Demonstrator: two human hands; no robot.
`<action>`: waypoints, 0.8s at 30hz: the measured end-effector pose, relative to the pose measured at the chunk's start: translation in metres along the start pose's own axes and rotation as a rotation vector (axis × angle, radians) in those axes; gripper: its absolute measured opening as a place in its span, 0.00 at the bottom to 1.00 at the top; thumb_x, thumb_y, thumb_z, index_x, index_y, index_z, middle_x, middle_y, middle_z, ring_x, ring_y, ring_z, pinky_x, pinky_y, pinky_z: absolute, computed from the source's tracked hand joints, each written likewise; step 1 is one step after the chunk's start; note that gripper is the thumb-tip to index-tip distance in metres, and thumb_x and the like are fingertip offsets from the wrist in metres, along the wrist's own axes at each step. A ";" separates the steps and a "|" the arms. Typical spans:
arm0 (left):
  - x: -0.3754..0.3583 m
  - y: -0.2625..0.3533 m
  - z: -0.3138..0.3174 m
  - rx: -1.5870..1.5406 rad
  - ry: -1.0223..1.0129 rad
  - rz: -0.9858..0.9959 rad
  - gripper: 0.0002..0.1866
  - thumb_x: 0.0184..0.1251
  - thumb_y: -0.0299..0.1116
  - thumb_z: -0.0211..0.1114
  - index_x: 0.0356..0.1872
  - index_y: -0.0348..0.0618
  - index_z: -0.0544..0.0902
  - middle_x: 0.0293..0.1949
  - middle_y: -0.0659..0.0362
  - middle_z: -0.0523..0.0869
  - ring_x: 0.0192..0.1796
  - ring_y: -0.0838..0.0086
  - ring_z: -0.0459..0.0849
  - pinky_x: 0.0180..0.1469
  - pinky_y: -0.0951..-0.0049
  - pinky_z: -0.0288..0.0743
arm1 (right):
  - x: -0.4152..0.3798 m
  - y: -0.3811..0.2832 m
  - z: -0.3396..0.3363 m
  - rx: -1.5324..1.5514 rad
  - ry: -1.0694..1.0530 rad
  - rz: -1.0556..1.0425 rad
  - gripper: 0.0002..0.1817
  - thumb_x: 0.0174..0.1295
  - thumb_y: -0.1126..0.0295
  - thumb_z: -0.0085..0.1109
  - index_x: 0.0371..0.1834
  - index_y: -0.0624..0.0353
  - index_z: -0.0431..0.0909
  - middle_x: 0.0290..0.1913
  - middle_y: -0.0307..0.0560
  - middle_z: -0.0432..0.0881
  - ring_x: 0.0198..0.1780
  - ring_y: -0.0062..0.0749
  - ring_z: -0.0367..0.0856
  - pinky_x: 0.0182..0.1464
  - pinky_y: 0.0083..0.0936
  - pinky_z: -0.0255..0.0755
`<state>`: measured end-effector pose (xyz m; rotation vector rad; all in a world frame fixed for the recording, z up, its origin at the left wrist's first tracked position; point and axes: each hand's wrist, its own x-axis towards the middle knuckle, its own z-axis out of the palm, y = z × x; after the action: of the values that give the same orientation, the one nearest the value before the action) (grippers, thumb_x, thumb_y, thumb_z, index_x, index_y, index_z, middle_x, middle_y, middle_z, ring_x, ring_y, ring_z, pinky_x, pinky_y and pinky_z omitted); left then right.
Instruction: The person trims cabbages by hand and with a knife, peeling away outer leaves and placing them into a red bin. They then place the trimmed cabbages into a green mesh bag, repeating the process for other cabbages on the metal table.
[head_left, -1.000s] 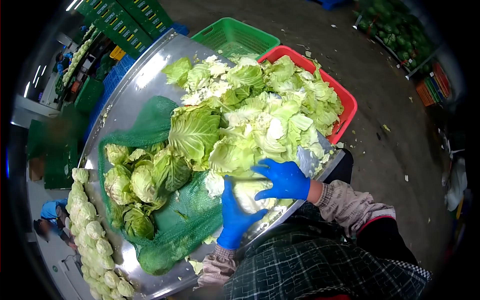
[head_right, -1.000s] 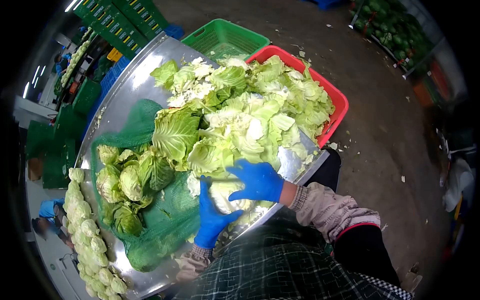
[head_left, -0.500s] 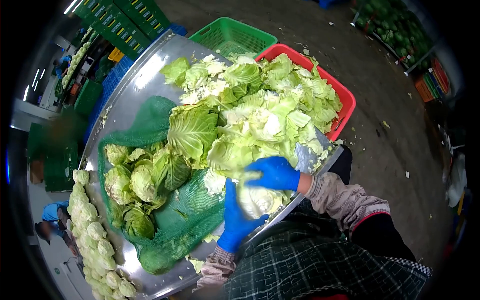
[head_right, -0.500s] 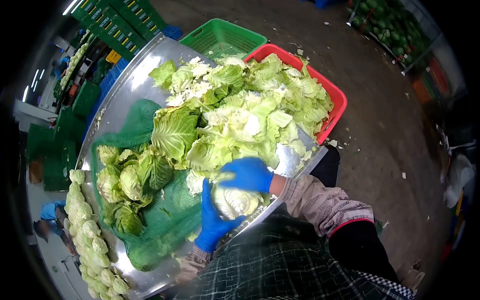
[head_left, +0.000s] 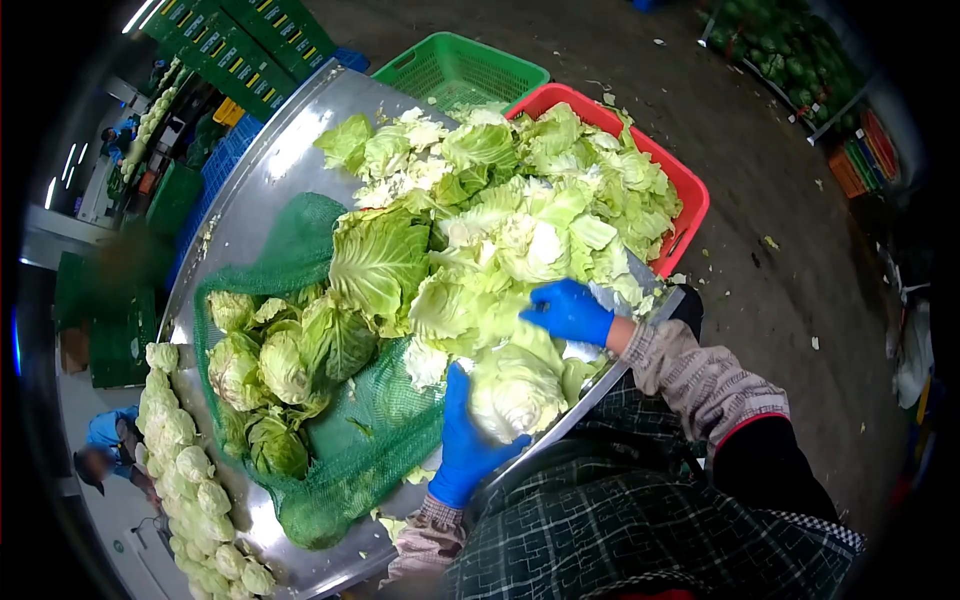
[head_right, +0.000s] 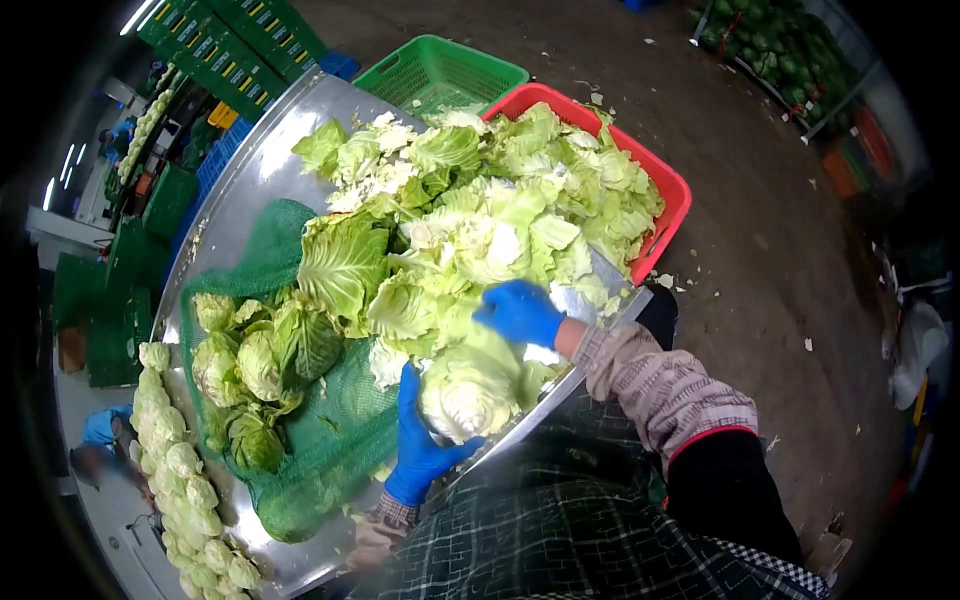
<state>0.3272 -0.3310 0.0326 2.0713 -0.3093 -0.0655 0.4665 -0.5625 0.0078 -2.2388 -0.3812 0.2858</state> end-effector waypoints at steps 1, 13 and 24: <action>-0.002 0.000 -0.002 0.059 -0.009 0.023 0.64 0.38 0.49 0.83 0.72 0.33 0.51 0.73 0.38 0.52 0.75 0.49 0.53 0.73 0.56 0.52 | 0.006 0.000 -0.005 -0.038 0.066 0.068 0.17 0.59 0.52 0.60 0.22 0.53 0.81 0.21 0.52 0.79 0.27 0.46 0.82 0.34 0.37 0.75; -0.019 -0.028 -0.014 -0.393 0.261 -0.242 0.62 0.31 0.37 0.85 0.71 0.38 0.54 0.67 0.47 0.63 0.67 0.57 0.65 0.69 0.59 0.62 | 0.064 0.094 0.006 -0.052 0.215 0.105 0.21 0.55 0.49 0.64 0.40 0.55 0.84 0.38 0.54 0.85 0.41 0.48 0.84 0.42 0.39 0.77; 0.021 0.014 -0.018 -0.388 0.235 -0.229 0.47 0.49 0.28 0.73 0.71 0.39 0.57 0.64 0.49 0.69 0.65 0.58 0.69 0.64 0.63 0.68 | 0.001 -0.032 0.007 0.155 0.039 0.172 0.34 0.52 0.39 0.65 0.50 0.59 0.81 0.37 0.53 0.85 0.42 0.39 0.84 0.47 0.32 0.76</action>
<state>0.3474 -0.3277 0.0550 1.6984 0.0819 -0.0179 0.4599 -0.5378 0.0282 -2.1237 -0.1403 0.3490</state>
